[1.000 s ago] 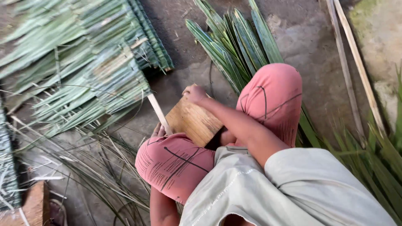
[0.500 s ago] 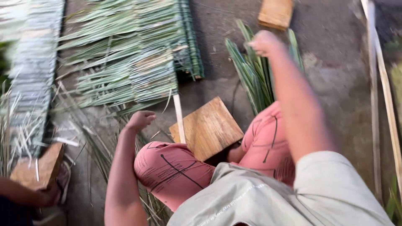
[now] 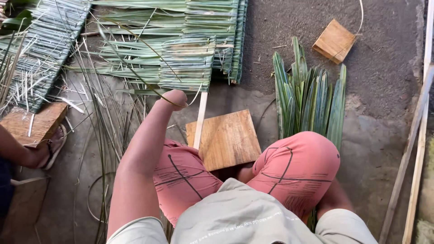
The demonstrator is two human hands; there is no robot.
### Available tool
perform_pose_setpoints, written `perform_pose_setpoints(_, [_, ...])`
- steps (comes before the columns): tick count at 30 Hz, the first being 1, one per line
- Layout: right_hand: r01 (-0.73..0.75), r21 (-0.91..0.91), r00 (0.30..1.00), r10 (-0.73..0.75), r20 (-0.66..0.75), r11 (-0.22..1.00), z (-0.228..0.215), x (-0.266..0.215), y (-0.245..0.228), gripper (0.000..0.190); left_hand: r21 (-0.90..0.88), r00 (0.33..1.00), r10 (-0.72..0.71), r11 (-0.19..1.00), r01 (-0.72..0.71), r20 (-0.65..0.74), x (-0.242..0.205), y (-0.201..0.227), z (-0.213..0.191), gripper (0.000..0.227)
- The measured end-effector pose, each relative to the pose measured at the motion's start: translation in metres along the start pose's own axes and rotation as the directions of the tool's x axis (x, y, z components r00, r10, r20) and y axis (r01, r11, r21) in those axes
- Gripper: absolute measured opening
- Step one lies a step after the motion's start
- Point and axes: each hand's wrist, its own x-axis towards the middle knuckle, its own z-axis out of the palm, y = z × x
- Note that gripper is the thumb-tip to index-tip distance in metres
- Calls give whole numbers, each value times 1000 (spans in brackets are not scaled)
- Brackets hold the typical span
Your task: Weaving palm leaves together using thin fiber strips to create a mat or roofing material.
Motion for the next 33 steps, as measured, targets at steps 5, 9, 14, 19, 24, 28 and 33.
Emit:
perform_pose_setpoints(5, [63, 23, 998, -63, -12, 998, 19, -36, -6, 33, 38, 999, -29, 999, 28, 25, -2, -4, -1, 34])
perform_pose_setpoints(9, [122, 21, 992, -122, -36, 992, 19, -70, -24, 32, 12, 998, -50, 999, 49, 40, -17, -6, -8, 35])
perform_pose_setpoints(14, [216, -28, 975, -217, -54, 976, 28, -60, -40, 33, -23, 999, -33, 999, 34, 18, -16, -3, -8, 37])
perform_pose_setpoints(19, [308, -91, 946, -315, -78, 947, 26, -45, -61, 36, -38, 1000, 5, 999, -6, -26, -16, -1, -14, 37])
perform_pose_setpoints(24, [335, -107, 934, -345, -94, 936, 52, 22, -5, 40, -171, 997, 73, 982, -78, -36, -37, 7, -40, 36])
perform_pose_setpoints(28, [356, -433, 899, -430, -83, 828, -6, 7, -71, 52, -251, 995, 94, 963, -98, -29, -19, 0, -26, 41])
perform_pose_setpoints(33, [411, -437, 893, -449, 17, 800, -41, 8, -129, 45, -351, 988, 127, 932, -87, 93, -18, -11, -18, 30])
